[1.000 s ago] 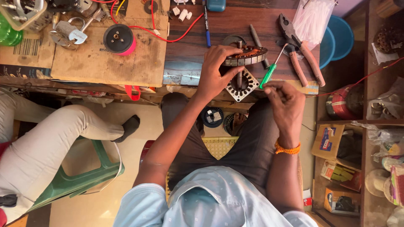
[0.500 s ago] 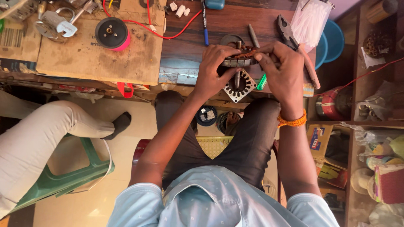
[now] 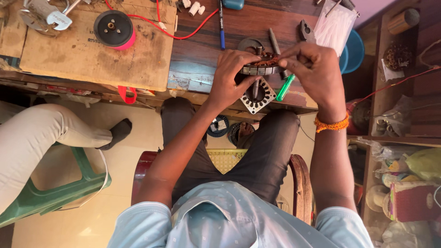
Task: The person sits at a workbench assembling an electric motor. They align the rotor with copper windings over the stator housing, press the parts together by hand, and use a screwdriver to work on the motor assembly, occasionally repositioning the unit on the bench.
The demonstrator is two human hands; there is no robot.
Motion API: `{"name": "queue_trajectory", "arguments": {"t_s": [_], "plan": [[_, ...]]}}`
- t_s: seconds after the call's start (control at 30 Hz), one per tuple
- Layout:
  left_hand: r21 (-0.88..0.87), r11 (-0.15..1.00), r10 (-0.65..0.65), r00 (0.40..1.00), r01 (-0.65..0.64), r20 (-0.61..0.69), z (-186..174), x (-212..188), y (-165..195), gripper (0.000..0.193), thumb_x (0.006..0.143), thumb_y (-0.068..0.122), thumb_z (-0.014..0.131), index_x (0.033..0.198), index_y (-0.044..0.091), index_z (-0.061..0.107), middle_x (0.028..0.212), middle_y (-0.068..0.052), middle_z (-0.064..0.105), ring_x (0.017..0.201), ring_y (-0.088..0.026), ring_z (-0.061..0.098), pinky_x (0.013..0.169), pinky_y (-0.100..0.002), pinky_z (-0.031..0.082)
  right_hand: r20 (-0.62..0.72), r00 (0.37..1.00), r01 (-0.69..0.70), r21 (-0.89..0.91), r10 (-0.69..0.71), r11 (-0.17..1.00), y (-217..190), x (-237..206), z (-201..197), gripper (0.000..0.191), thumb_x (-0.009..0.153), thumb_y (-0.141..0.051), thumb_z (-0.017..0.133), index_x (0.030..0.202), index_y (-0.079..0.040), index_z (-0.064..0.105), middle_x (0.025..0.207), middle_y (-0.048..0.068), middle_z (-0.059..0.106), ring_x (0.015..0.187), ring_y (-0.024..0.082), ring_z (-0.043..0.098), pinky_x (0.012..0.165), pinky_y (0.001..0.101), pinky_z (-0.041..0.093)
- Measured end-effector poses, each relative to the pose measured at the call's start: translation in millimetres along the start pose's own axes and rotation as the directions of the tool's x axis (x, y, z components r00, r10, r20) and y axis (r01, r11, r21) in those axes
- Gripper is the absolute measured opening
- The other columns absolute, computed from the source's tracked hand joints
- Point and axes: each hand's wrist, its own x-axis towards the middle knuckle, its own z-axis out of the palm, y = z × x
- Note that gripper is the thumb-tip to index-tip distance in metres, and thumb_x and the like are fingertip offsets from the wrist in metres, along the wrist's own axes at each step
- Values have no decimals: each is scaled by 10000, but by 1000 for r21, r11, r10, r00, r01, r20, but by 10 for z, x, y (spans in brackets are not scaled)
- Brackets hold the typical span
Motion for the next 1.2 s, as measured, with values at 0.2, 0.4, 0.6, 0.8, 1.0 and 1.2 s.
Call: {"name": "queue_trajectory", "arguments": {"t_s": [0.2, 0.4, 0.6, 0.8, 1.0, 1.2], "plan": [[27, 1000, 4, 1000, -4, 2, -18, 15, 13, 498, 843, 137, 875, 1272, 122, 623, 1218, -44, 677, 1166, -265, 612, 1014, -422, 424, 35, 999, 25, 27, -26, 999, -47, 156, 12, 68, 988, -27, 771, 1039, 13, 747, 693, -52, 569, 636, -5, 467, 553, 210, 346], [36, 999, -1, 1000, 1, 1, -38, 39, 55, 479, 861, 142, 867, 1272, 118, 621, 1223, -48, 664, 1168, -271, 608, 1018, -428, 418, 54, 999, -8, 62, 5, 998, -132, 126, 14, 58, 975, -29, 765, 1005, 13, 737, 680, -73, 555, 627, -10, 435, 544, 211, 322], [47, 999, 20, 1000, -19, -15, -12, 13, 23, 495, 866, 146, 865, 1284, 117, 602, 1233, -54, 658, 1185, -270, 605, 1035, -432, 415, -4, 1000, -31, -20, 31, 999, -17, 287, 21, 69, 979, -33, 776, 982, 22, 734, 654, -83, 462, 611, -3, 355, 530, 234, 260], [70, 997, -21, 1000, 20, 9, -57, 26, 89, 447, 933, 275, 821, 1306, 144, 613, 1278, -38, 661, 1215, -264, 621, 1058, -438, 427, 20, 997, 81, 2, -81, 997, 191, 564, 71, 60, 969, -12, 785, 997, 27, 748, 667, -90, 487, 611, -4, 352, 526, 238, 261], [69, 800, -590, 760, 596, 271, -63, 538, 17, 630, 804, 579, 744, 1274, 168, 663, 744, -54, 718, 702, -202, 722, 664, -350, 508, -75, 989, 119, -92, -126, 989, 229, 645, 173, 85, 928, -20, 834, 962, 8, 761, 625, -79, 454, 576, 5, 343, 498, 248, 247], [-151, 856, -363, 782, 495, 506, 39, 807, -311, 212, 878, 195, 726, 1046, 79, 785, 796, -51, 714, 744, -159, 648, 674, -346, 504, -186, 980, 56, -108, -76, 993, 30, 443, 193, 90, 949, -39, 838, 962, 1, 758, 681, -73, 464, 634, 21, 342, 546, 249, 246]]}}
